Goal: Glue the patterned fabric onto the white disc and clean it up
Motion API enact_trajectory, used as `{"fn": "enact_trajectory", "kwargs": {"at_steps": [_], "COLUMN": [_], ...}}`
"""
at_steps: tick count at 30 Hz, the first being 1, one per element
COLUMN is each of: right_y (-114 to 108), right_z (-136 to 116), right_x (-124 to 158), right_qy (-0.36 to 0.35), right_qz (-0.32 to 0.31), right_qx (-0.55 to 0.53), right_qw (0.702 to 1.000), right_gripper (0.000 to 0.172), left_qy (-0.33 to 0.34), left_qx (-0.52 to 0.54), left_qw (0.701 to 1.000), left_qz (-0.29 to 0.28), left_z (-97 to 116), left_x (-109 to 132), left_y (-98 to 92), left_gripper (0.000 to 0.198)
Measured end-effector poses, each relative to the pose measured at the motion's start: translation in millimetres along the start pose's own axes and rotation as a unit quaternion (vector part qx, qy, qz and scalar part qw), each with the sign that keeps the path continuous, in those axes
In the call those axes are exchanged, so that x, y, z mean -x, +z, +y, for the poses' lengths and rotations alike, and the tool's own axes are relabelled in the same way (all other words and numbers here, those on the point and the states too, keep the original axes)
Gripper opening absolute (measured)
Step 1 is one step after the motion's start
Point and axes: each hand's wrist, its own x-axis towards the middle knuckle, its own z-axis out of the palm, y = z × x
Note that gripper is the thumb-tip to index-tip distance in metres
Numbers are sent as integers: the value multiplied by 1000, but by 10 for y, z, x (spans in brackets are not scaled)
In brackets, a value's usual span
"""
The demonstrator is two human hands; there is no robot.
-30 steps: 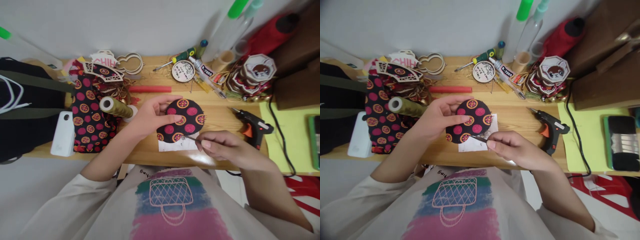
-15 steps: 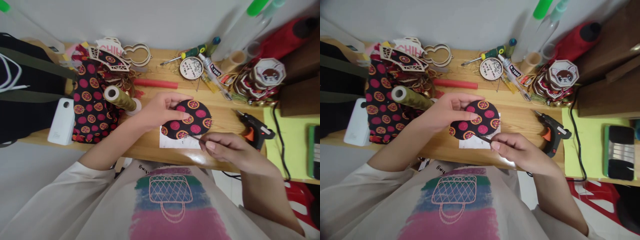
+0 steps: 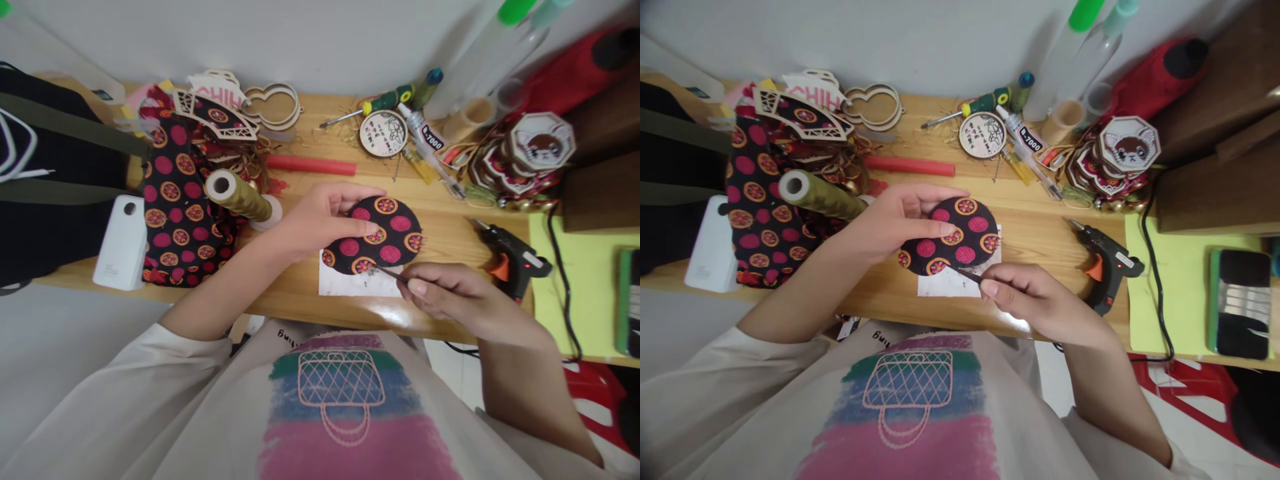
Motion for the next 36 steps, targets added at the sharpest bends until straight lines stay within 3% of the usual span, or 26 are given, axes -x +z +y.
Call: {"fn": "enact_trajectory", "kwargs": {"at_steps": [6,22,36], "right_y": [-17,13,-10], "right_z": [11,-28,8], "right_x": [23,-8,13], "right_qy": [9,-24,12], "right_qz": [-13,22,0], "right_qx": [30,25,23], "right_qw": [999,999,1000], "right_gripper": [38,35,37], "left_qy": [2,-16,4], "left_qx": [3,15,19], "left_qw": [1000,1000,1000], "left_qz": [2,3,3], "left_z": [-1,-8,-45], "left_x": [0,-1,-26], "left_y": [-7,0,-40], "left_gripper": [43,42,43]}}
